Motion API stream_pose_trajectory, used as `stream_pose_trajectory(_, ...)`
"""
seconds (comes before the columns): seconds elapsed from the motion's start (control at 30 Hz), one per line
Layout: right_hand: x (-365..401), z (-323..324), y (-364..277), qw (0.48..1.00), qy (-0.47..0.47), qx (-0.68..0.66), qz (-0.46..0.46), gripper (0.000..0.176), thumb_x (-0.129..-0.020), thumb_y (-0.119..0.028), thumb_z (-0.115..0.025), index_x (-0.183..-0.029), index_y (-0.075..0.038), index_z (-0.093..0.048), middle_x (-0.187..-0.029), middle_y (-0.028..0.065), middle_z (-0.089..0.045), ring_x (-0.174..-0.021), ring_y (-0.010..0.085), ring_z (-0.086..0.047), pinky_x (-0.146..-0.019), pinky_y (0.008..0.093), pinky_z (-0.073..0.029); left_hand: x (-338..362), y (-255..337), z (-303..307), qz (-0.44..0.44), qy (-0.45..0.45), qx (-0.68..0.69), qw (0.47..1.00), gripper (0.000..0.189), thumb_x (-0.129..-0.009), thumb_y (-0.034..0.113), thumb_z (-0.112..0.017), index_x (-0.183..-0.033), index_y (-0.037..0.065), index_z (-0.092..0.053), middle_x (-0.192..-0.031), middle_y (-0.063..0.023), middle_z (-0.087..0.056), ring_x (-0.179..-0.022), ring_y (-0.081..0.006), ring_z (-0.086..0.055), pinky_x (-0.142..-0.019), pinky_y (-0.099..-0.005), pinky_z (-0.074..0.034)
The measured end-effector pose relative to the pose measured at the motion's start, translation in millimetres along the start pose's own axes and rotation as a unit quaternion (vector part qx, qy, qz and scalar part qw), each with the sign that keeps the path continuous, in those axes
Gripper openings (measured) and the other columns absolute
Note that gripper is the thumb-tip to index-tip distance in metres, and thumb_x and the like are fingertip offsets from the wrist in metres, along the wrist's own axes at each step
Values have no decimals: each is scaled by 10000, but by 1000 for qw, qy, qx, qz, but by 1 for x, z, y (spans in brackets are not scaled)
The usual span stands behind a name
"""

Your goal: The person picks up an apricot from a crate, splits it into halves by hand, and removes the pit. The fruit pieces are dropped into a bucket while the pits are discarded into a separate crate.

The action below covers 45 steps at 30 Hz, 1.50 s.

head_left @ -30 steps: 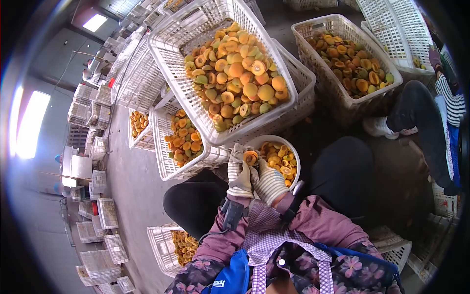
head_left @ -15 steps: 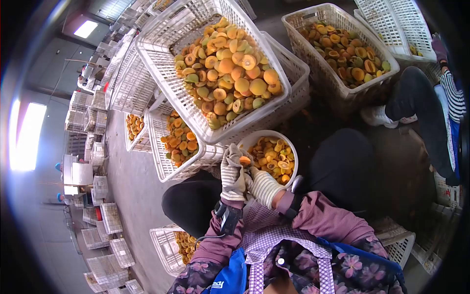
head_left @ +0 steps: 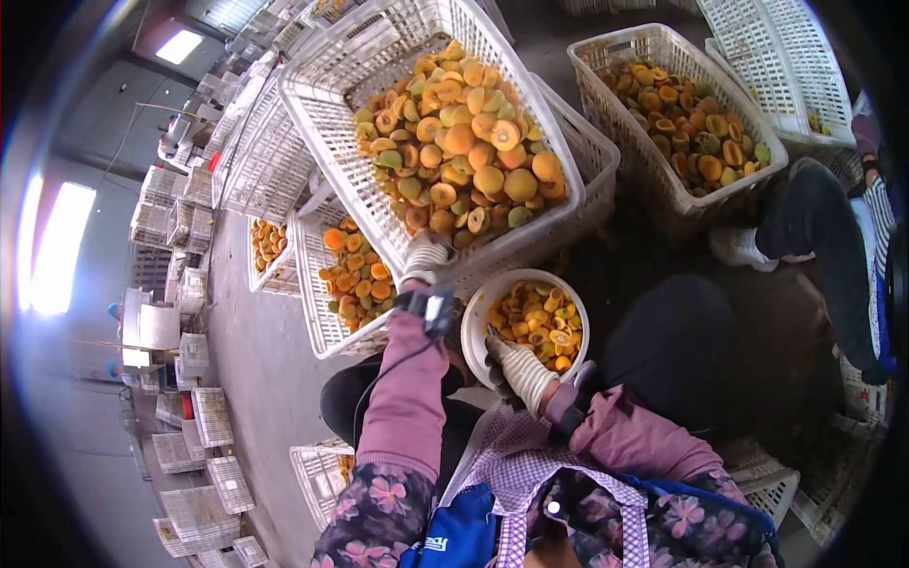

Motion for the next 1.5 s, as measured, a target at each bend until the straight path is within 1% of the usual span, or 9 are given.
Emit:
stream_pose_trajectory(0.27, -9, -4, 0, 1000, -11, 16, 18, 454, -886, -500, -445, -988, -77, -573, -653, 46, -542, -491, 169, -484, -455, 289, -400, 18, 4, -2, 2, 26, -61, 998, 554, -765, 289, -628, -1217, 38, -428, -1185, -207, -501, -1106, -329, -519, -886, -369, -453)
stream_pose_trajectory(0.33, -18, 3, -5, 993, 34, 16, 110, 488, -883, -503, -447, -1037, -54, -562, -727, 63, -567, -578, 185, -526, -525, 298, -432, 35, 8, -12, -235, -184, 395, 869, 318, -870, 164, -506, -1153, 31, -447, -1035, -150, -570, -941, -261, -588, -837, -325, -469)
stream_pose_trajectory(0.4, -17, 9, -10, 972, 64, 5, 225, 575, -866, -489, -478, -1144, 13, -510, -927, 161, -600, -829, 269, -587, -728, 331, -465, 144, 54, 10, -390, 140, 303, 858, 207, -922, 97, -416, -1114, 36, -462, -976, -109, -568, -878, -198, -578, -805, -301, -477)
stream_pose_trajectory(0.57, 4, 9, -27, 855, 159, 350, 348, 393, -902, -325, -489, -1088, 20, -514, -892, 208, -606, -844, 327, -583, -751, 374, -462, 226, 66, -26, -224, -104, 725, 643, 281, -960, 276, -426, -1087, 31, -476, -995, -111, -571, -914, -197, -576, -804, -317, -491)
stream_pose_trajectory(1.0, 19, 4, -16, 994, -49, 59, 82, 317, -941, -322, -453, -1054, -38, -537, -834, 49, -579, -748, 165, -548, -641, 282, -470, 226, 35, -37, -234, -78, 666, 704, 294, -965, 309, -385, -1000, 37, -489, -923, -137, -574, -858, -218, -559, -807, -344, -459)
stream_pose_trajectory(1.07, -13, 9, -2, 927, 35, 122, 353, 376, -916, -339, -462, -1060, 7, -489, -803, 155, -615, -726, 317, -594, -632, 410, -475, 241, 41, -31, -418, 277, -16, 865, 379, -906, 199, -420, -1232, 6, -414, -1138, -172, -522, -1067, -308, -503, -952, -395, -389)
stream_pose_trajectory(1.13, -9, 14, -6, 891, 132, 304, 311, 398, -905, -337, -464, -1043, 35, -489, -812, 253, -609, -800, 429, -583, -670, 448, -462, 253, 56, -23, -478, 306, -30, 823, 321, -947, 192, -360, -1208, 9, -396, -1124, -121, -502, -1037, -205, -498, -918, -333, -404)
stream_pose_trajectory(1.2, 0, 12, -13, 886, 134, 328, 299, 395, -899, -328, -465, -1055, 34, -484, -857, 314, -574, -852, 462, -552, -686, 450, -457, 239, 50, -31, -180, -37, 594, 783, 267, -973, 254, -345, -1033, 23, -466, -997, -123, -555, -902, -183, -547, -836, -309, -441)
stream_pose_trajectory(1.5, -8, 10, -3, 902, 102, 270, 321, 411, -913, -361, -437, -1086, 7, -496, -858, 271, -596, -842, 418, -582, -683, 429, -470, 242, 59, -26, -168, -31, 689, 705, 338, -961, 360, -402, -860, 47, -480, -838, -123, -580, -778, -207, -559, -740, -317, -459)
Point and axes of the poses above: each hand's wrist, its own x-axis away from the middle knuckle, its own z-axis out of the back of the hand, y = z × x, the point moved 4 cm from there along -x, towards the middle knuckle
